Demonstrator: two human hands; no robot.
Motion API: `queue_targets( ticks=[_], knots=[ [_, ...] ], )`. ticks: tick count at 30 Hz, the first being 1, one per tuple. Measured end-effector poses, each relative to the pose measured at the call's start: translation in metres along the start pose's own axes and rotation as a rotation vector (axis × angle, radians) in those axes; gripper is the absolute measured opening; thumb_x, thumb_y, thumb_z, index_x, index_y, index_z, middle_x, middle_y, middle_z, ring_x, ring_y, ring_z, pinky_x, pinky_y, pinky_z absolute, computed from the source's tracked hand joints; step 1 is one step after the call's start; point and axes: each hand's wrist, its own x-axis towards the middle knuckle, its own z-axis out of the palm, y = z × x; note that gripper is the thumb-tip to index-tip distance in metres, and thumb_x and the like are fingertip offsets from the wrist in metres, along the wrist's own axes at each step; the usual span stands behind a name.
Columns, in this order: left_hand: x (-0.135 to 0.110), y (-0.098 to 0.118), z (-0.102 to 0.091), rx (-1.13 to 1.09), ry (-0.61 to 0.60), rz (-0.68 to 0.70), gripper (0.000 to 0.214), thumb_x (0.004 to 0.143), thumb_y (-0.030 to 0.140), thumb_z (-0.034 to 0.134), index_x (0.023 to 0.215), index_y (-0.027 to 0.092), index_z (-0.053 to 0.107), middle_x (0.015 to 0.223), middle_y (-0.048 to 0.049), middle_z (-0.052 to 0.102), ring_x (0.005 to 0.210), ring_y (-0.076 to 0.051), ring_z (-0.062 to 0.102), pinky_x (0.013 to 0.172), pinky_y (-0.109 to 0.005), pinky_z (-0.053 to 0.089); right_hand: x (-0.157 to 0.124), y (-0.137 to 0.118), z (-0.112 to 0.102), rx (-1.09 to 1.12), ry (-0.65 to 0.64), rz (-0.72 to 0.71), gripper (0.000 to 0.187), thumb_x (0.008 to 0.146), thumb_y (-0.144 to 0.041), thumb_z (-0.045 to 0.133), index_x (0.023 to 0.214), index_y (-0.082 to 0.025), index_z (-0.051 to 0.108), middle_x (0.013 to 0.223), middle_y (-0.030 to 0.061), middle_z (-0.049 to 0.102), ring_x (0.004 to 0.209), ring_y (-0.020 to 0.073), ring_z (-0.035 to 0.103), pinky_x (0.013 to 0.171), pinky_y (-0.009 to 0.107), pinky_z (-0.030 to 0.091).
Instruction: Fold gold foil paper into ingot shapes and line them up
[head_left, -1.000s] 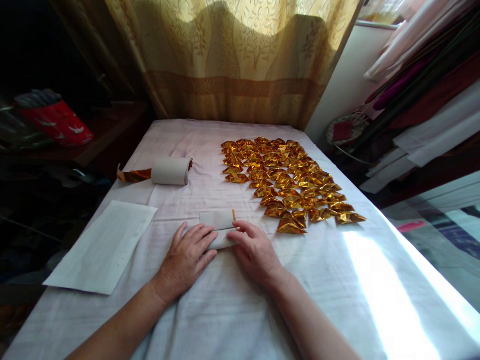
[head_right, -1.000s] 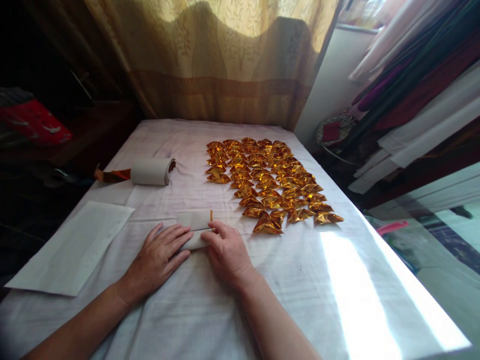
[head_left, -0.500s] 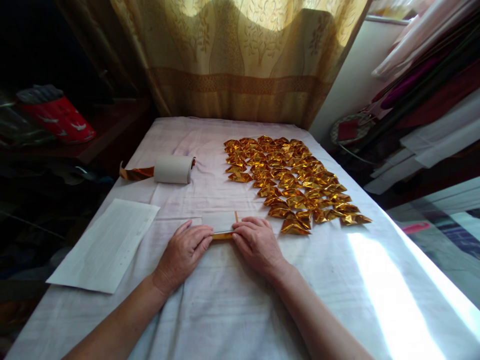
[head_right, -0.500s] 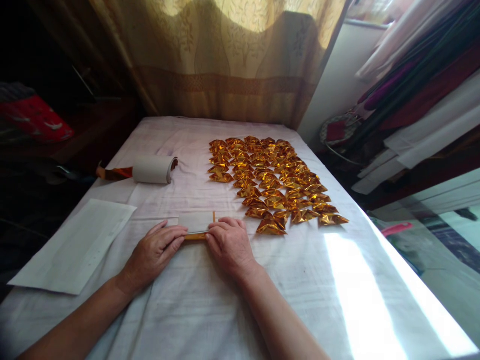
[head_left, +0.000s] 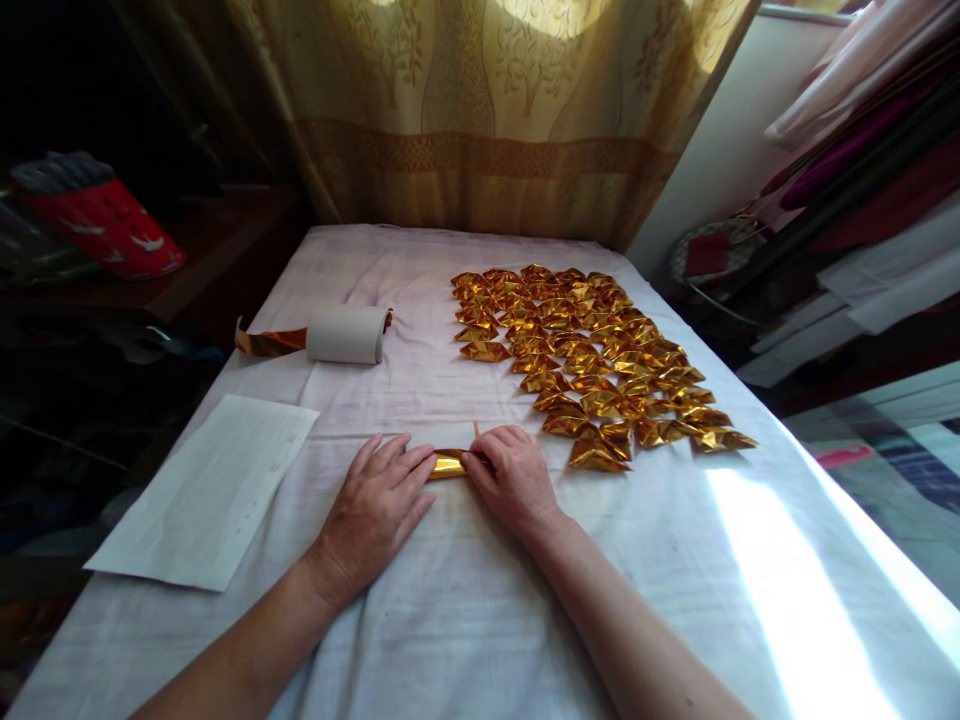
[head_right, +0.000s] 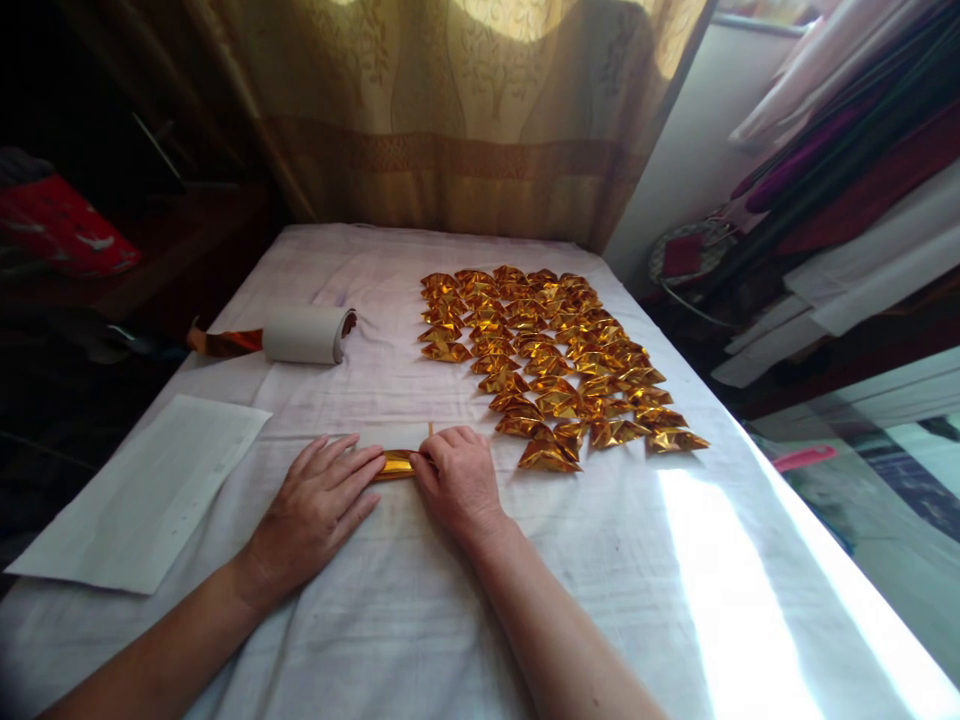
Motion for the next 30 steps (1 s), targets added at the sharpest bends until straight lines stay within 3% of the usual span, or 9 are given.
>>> queue_targets(
  ticks=[6, 18, 23, 27, 30],
  knots=[
    [-0.006, 0.019, 0.003, 0.013, -0.070, 0.082, 0.044, 0.098, 0.037, 0.049, 0.137, 0.018, 0.055, 0.138, -0.0088, 0.062, 0.133, -0.027, 0.050, 0.118, -0.047, 0.032, 0.000, -0.002, 0.001, -0.029, 0.004, 0.011, 0.016, 0.091, -0.027, 0.065, 0.076, -0.022, 0.064, 0.078, 0.0020, 0.066, 0.081, 0.0196, 0.057, 0.073, 0.033, 0.036],
    [-0.011, 0.016, 0.010, -0.012, -0.120, 0.062, 0.051, 0.098, 0.039, 0.050, 0.144, 0.018, 0.047, 0.144, -0.0107, 0.056, 0.135, -0.026, 0.049, 0.116, -0.045, 0.036, -0.001, -0.001, 0.004, -0.034, 0.038, 0.058, 0.010, 0.090, -0.029, 0.065, 0.082, -0.023, 0.063, 0.083, 0.0034, 0.067, 0.085, 0.0220, 0.057, 0.077, 0.034, 0.038],
    [-0.010, 0.017, 0.010, 0.000, -0.121, 0.063, 0.050, 0.098, 0.039, 0.049, 0.143, 0.017, 0.049, 0.143, -0.0109, 0.057, 0.135, -0.026, 0.050, 0.115, -0.044, 0.037, -0.002, -0.001, 0.006, -0.020, 0.077, 0.080, 0.012, 0.088, -0.025, 0.066, 0.098, -0.020, 0.063, 0.093, 0.0060, 0.068, 0.091, 0.0241, 0.058, 0.081, 0.036, 0.039],
    [-0.010, 0.017, 0.010, 0.009, -0.115, 0.057, 0.049, 0.098, 0.038, 0.049, 0.142, 0.017, 0.050, 0.142, -0.0109, 0.057, 0.134, -0.026, 0.050, 0.115, -0.044, 0.037, -0.002, -0.004, 0.003, -0.022, 0.026, 0.080, 0.005, 0.088, -0.025, 0.065, 0.090, -0.022, 0.062, 0.093, 0.0042, 0.067, 0.093, 0.0238, 0.058, 0.081, 0.036, 0.038],
    [-0.010, 0.017, 0.011, 0.026, -0.108, 0.062, 0.049, 0.098, 0.039, 0.049, 0.141, 0.016, 0.051, 0.141, -0.0114, 0.058, 0.133, -0.027, 0.051, 0.115, -0.044, 0.038, -0.001, -0.007, 0.000, -0.033, -0.002, 0.085, 0.010, 0.087, -0.031, 0.067, 0.086, -0.022, 0.062, 0.097, 0.0048, 0.067, 0.095, 0.0238, 0.057, 0.082, 0.036, 0.037]
  ],
)
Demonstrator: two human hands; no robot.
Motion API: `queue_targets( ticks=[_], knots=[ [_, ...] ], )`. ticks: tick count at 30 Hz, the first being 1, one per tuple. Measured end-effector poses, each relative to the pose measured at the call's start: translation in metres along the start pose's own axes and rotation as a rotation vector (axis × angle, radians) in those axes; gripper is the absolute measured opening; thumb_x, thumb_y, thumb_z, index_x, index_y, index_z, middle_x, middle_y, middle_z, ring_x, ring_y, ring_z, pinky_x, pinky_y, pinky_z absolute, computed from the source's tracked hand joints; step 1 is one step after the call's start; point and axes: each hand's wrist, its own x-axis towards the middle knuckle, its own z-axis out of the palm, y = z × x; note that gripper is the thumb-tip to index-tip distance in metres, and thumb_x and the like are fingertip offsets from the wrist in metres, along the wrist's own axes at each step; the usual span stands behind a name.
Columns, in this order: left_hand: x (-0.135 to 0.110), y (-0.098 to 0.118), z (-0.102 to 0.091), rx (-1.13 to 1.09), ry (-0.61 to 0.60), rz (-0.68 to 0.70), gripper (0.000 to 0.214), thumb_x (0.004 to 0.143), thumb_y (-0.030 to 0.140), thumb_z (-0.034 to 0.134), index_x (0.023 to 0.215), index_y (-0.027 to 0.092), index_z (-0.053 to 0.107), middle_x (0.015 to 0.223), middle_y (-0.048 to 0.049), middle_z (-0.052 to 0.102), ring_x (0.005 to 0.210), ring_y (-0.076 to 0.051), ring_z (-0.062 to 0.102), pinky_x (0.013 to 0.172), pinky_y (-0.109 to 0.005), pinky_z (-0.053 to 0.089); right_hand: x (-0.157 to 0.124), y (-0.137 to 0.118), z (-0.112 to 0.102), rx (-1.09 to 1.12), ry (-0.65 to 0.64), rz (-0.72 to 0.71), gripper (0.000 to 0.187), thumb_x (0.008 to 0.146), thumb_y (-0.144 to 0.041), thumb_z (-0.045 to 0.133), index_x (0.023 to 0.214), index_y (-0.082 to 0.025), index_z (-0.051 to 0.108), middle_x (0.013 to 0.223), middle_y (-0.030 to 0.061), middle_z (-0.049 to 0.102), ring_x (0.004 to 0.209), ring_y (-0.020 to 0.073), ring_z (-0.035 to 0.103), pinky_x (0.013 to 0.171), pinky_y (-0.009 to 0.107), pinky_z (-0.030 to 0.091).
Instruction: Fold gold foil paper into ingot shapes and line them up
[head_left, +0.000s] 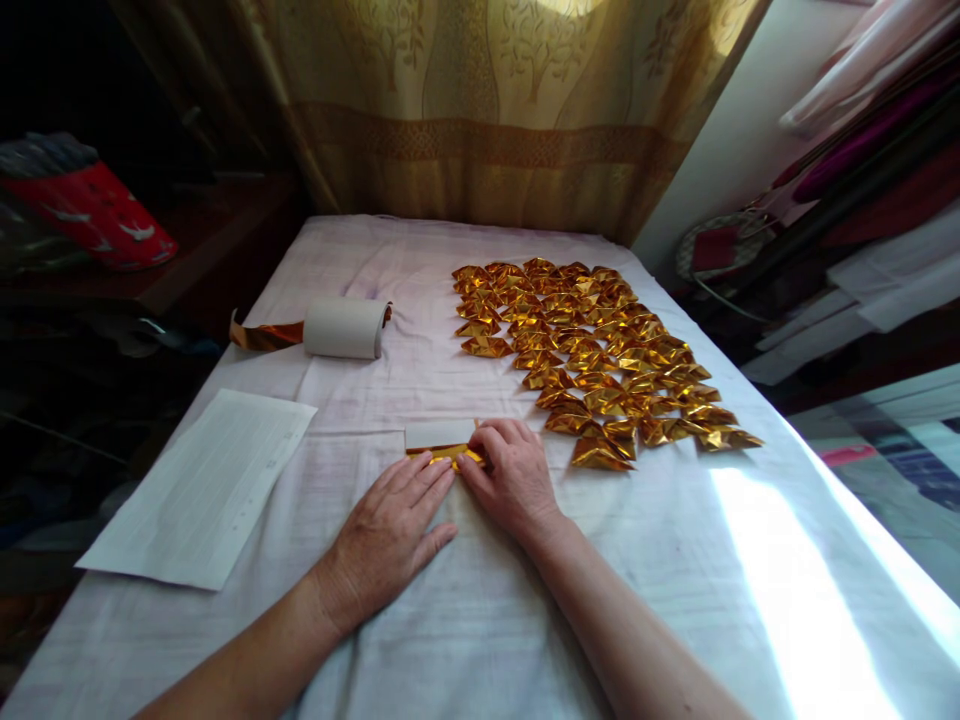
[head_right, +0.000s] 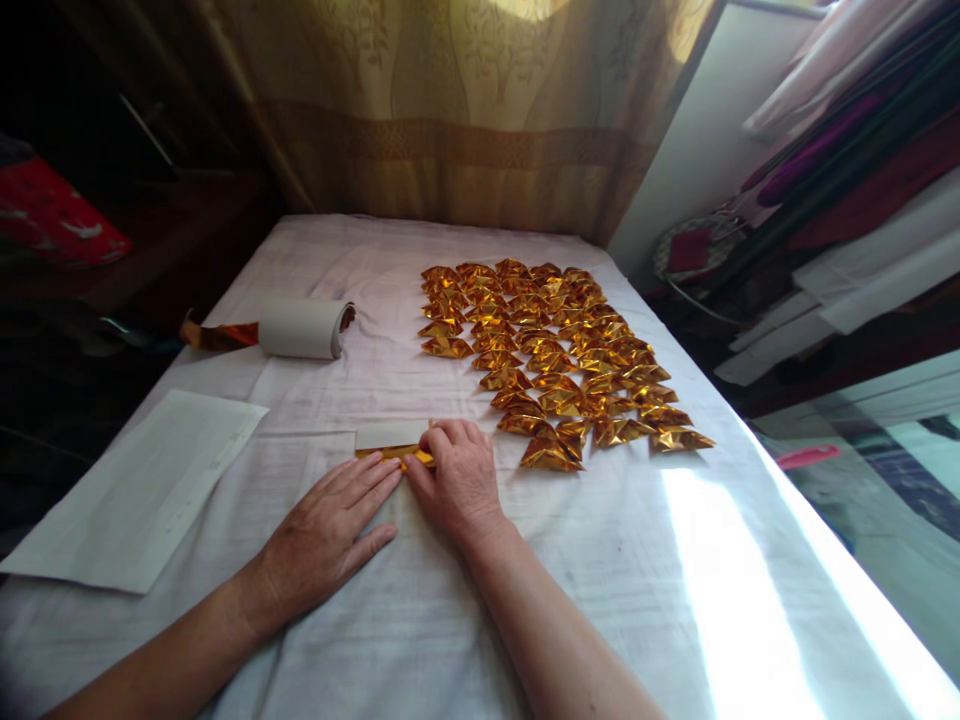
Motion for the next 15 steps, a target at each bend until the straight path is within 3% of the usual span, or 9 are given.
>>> queue_targets(
  ticks=[4, 10, 15],
  knots=[
    [0.000, 0.000, 0.000, 0.021, 0.013, 0.013, 0.048, 0.098, 0.040, 0.048, 0.137, 0.013, 0.055, 0.139, -0.0128, 0.060, 0.130, -0.027, 0.054, 0.112, -0.044, 0.040, 0.000, -0.004, -0.001, -0.024, -0.010, 0.010, 0.018, 0.086, -0.038, 0.070, 0.087, -0.022, 0.062, 0.100, 0.0067, 0.067, 0.099, 0.0247, 0.056, 0.084, 0.037, 0.037],
    [0.001, 0.000, -0.003, 0.011, -0.003, 0.006, 0.046, 0.099, 0.039, 0.047, 0.138, 0.017, 0.054, 0.139, -0.0093, 0.061, 0.130, -0.024, 0.054, 0.113, -0.042, 0.039, -0.004, 0.004, -0.008, 0.036, -0.091, 0.018, 0.010, 0.088, -0.029, 0.068, 0.096, -0.023, 0.064, 0.111, 0.0062, 0.066, 0.107, 0.0240, 0.056, 0.089, 0.038, 0.036],
    [0.001, -0.001, -0.002, 0.010, -0.004, 0.002, 0.045, 0.099, 0.039, 0.046, 0.138, 0.017, 0.054, 0.139, -0.0086, 0.060, 0.131, -0.025, 0.052, 0.113, -0.043, 0.037, -0.010, 0.016, -0.013, 0.074, -0.066, 0.021, 0.008, 0.089, -0.022, 0.063, 0.096, -0.025, 0.065, 0.112, 0.0050, 0.067, 0.107, 0.0230, 0.057, 0.088, 0.037, 0.037]
  ],
)
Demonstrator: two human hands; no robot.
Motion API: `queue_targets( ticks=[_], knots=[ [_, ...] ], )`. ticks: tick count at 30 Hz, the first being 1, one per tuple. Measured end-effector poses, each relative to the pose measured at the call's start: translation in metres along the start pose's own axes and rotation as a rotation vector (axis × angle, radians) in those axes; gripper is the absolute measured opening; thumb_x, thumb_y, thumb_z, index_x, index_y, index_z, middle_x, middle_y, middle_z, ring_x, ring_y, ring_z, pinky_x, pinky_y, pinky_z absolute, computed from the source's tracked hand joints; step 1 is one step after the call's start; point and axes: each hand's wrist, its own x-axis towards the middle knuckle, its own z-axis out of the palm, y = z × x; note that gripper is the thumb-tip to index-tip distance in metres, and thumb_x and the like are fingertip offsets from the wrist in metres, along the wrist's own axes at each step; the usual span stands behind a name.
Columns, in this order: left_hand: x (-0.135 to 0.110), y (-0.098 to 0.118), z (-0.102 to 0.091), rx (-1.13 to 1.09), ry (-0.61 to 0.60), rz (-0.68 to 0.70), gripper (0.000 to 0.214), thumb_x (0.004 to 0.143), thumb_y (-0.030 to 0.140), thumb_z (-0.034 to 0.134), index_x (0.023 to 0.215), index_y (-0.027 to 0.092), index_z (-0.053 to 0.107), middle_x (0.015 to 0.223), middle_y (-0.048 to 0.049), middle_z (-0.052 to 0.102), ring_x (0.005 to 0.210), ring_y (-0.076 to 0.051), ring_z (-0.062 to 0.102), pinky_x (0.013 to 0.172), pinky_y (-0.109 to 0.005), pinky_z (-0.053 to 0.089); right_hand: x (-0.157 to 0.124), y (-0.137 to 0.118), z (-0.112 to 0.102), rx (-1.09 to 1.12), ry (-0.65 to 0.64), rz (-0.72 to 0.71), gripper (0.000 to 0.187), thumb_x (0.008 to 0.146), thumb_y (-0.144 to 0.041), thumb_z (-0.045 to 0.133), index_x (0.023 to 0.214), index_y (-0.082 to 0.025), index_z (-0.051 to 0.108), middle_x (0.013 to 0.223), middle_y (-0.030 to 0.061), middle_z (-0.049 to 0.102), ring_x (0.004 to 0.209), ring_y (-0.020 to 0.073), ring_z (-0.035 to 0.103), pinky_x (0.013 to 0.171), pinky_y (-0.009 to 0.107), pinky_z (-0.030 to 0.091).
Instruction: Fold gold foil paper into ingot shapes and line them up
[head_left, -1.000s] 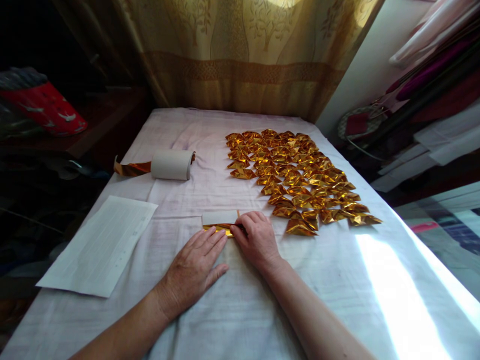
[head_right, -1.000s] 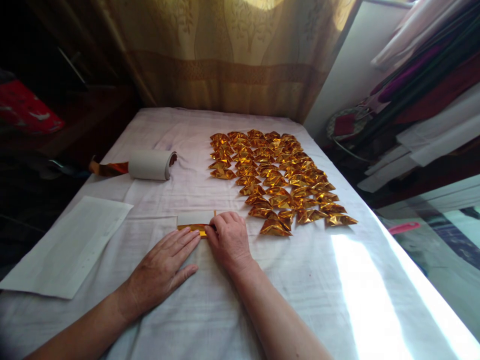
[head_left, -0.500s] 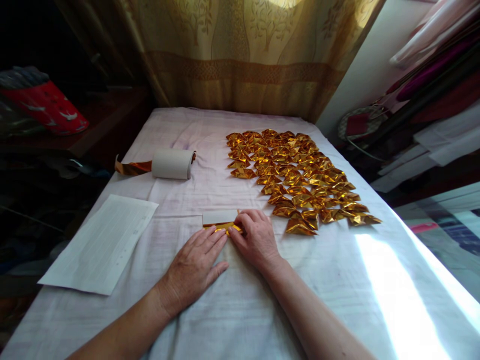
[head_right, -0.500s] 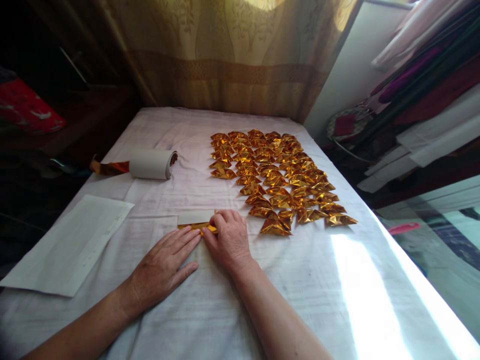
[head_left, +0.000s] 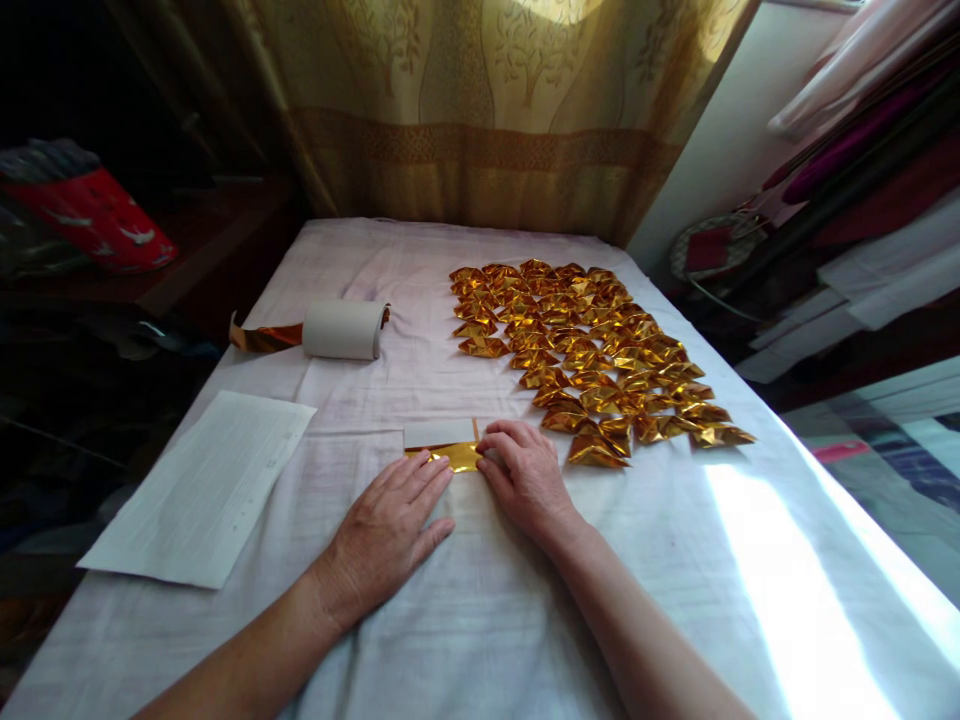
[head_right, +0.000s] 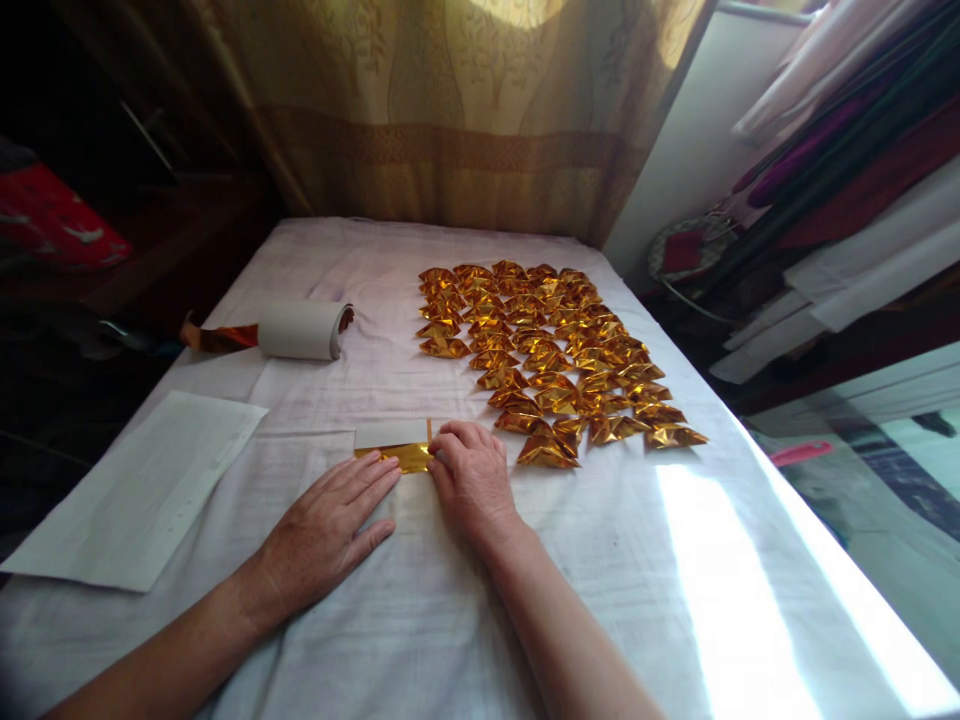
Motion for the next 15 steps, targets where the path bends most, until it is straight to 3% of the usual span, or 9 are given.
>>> queue_targets(
  ticks=[9, 15],
  knots=[
    [0.014, 0.002, -0.007, -0.043, -0.065, -0.019, 0.047, 0.093, 0.047, 0.058, 0.132, 0.022, 0.059, 0.131, -0.0097, 0.062, 0.123, -0.027, 0.053, 0.106, -0.044, 0.041, -0.001, 0.000, 0.003, -0.005, 0.025, 0.005, 0.007, 0.089, -0.023, 0.063, 0.094, -0.024, 0.067, 0.112, 0.0051, 0.067, 0.107, 0.0231, 0.058, 0.089, 0.038, 0.037],
    [-0.002, -0.008, -0.006, 0.037, -0.011, 0.039, 0.044, 0.102, 0.043, 0.040, 0.136, 0.020, 0.056, 0.137, -0.0063, 0.062, 0.130, -0.021, 0.052, 0.113, -0.039, 0.033, -0.001, 0.001, 0.003, -0.006, 0.019, 0.003, 0.009, 0.089, -0.022, 0.063, 0.096, -0.025, 0.067, 0.112, 0.0047, 0.067, 0.107, 0.0228, 0.059, 0.088, 0.037, 0.038]
  ],
)
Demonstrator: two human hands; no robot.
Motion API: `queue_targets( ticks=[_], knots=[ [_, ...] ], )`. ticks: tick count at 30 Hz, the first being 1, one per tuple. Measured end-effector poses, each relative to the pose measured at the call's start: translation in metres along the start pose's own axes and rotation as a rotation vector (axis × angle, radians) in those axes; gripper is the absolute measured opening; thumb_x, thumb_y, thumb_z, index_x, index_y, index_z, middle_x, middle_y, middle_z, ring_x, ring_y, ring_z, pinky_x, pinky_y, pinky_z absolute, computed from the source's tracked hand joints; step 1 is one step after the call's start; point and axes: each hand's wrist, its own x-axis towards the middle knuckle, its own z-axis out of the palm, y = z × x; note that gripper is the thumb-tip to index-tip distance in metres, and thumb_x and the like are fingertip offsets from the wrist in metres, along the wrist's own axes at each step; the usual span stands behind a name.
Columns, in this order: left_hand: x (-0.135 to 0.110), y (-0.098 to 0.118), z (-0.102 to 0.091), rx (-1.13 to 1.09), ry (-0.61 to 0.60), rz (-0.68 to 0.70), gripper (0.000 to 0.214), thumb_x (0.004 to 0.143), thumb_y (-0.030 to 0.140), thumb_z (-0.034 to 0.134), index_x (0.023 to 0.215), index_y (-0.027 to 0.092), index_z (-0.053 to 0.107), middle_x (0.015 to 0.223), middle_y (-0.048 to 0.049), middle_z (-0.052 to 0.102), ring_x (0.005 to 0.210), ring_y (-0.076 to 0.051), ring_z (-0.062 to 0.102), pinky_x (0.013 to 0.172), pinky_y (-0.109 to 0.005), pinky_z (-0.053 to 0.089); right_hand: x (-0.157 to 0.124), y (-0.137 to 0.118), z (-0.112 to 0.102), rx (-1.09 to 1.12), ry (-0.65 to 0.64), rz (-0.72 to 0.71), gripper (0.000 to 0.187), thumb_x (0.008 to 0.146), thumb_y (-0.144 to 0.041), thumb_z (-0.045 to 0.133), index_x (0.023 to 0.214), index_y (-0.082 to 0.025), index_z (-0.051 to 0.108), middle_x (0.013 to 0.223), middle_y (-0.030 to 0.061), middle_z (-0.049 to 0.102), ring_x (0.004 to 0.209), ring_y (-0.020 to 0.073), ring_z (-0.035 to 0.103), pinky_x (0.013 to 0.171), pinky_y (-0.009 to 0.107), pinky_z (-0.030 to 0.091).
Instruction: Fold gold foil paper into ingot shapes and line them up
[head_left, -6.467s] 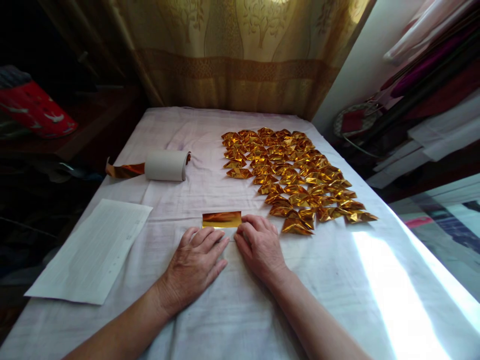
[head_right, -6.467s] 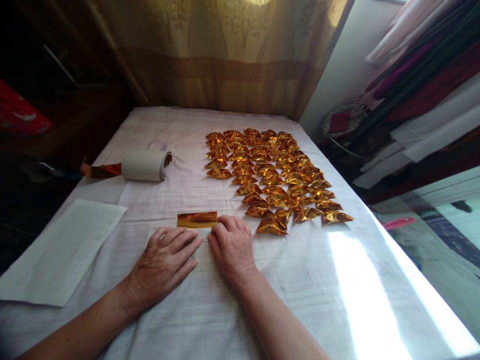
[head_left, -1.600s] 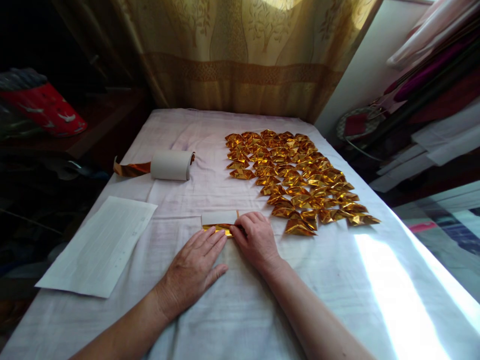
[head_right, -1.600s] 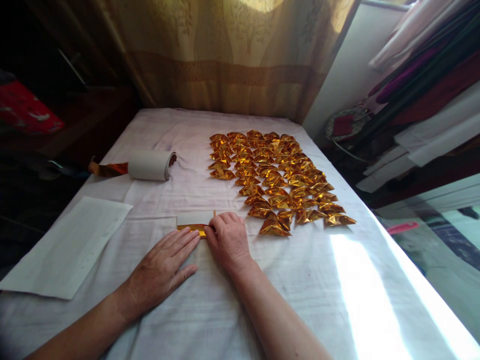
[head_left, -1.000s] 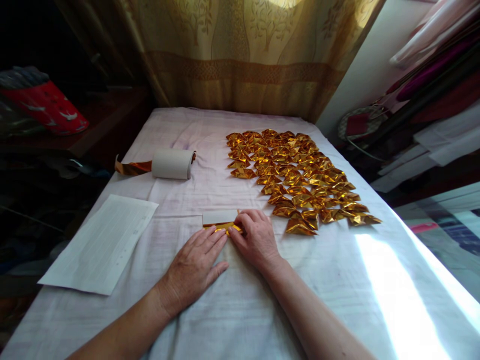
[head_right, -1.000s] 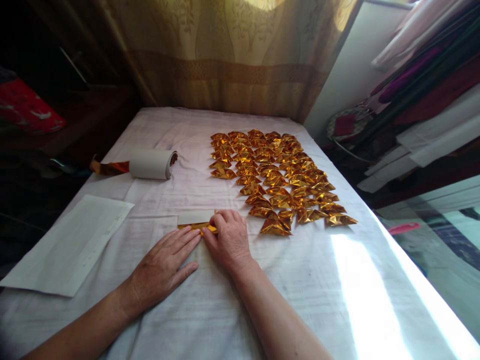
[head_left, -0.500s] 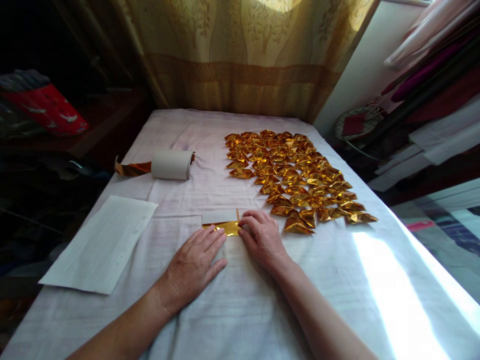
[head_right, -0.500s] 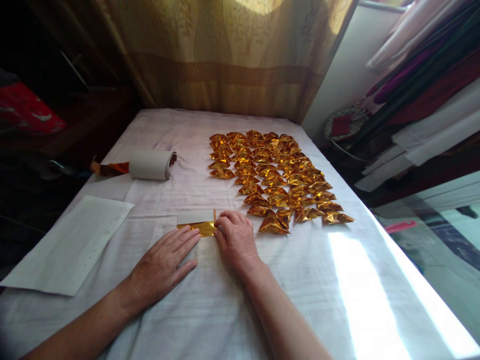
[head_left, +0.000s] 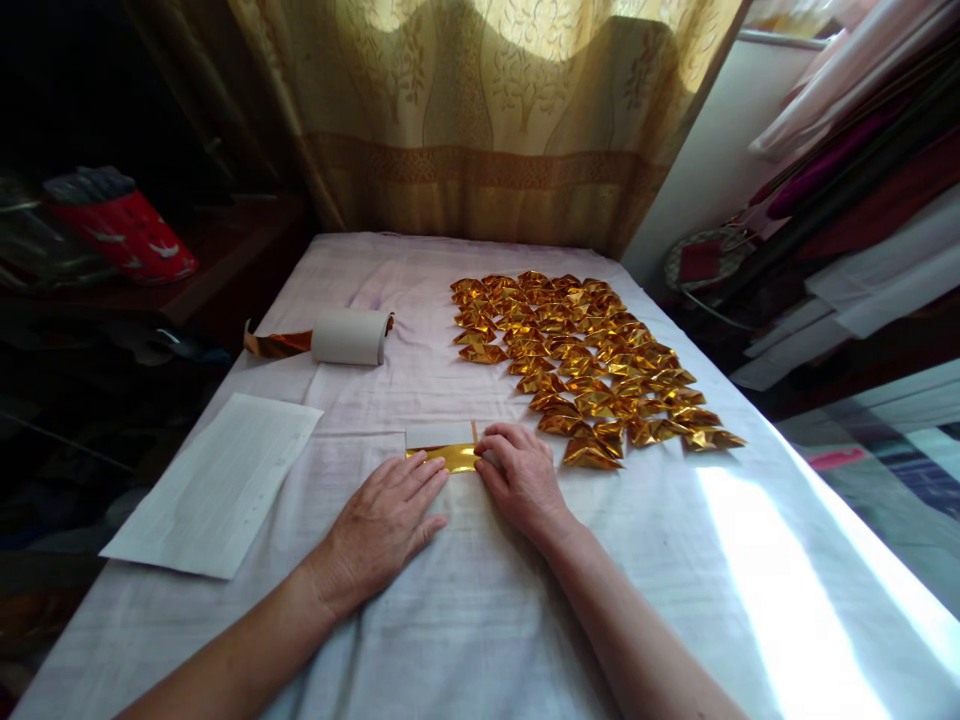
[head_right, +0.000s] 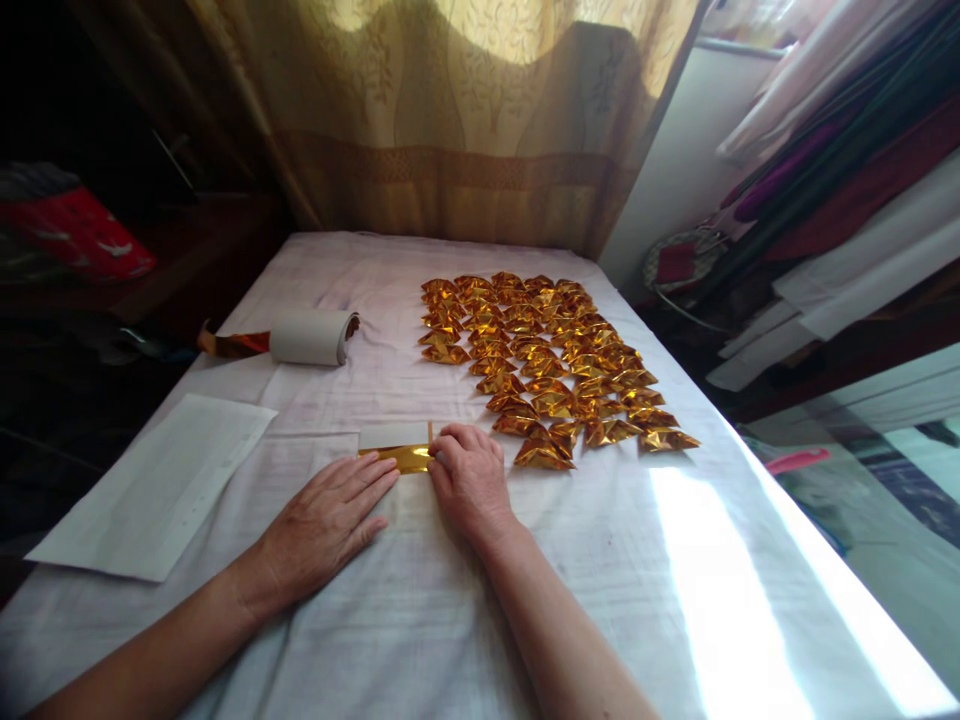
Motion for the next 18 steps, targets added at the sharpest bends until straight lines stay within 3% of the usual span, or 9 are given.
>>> queue_targets(
  ticks=[5, 13, 18],
  knots=[
    [-0.019, -0.016, -0.004, 0.084, 0.029, -0.005, 0.044, 0.105, 0.037, 0.030, 0.133, 0.020, 0.059, 0.135, -0.0039, 0.064, 0.128, -0.019, 0.054, 0.115, -0.037, 0.029, 0.000, 0.000, 0.000, 0.004, 0.000, 0.007, 0.009, 0.089, -0.021, 0.062, 0.095, -0.025, 0.067, 0.111, 0.0046, 0.068, 0.106, 0.0231, 0.059, 0.087, 0.038, 0.037],
    [-0.030, -0.026, -0.017, 0.104, 0.028, -0.024, 0.044, 0.105, 0.036, 0.030, 0.130, 0.021, 0.062, 0.131, -0.0034, 0.067, 0.124, -0.020, 0.058, 0.110, -0.039, 0.034, 0.000, 0.000, 0.000, 0.016, -0.007, 0.006, 0.010, 0.089, -0.023, 0.061, 0.096, -0.026, 0.068, 0.113, 0.0052, 0.068, 0.108, 0.0233, 0.058, 0.090, 0.039, 0.038],
    [-0.024, -0.025, -0.029, 0.075, 0.114, -0.059, 0.039, 0.104, 0.035, 0.036, 0.109, 0.018, 0.070, 0.111, -0.0060, 0.074, 0.108, -0.022, 0.064, 0.100, -0.040, 0.043, 0.000, 0.001, 0.002, 0.031, 0.003, 0.006, 0.010, 0.089, -0.024, 0.060, 0.094, -0.026, 0.068, 0.113, 0.0056, 0.068, 0.107, 0.0233, 0.058, 0.090, 0.038, 0.038]
  ],
)
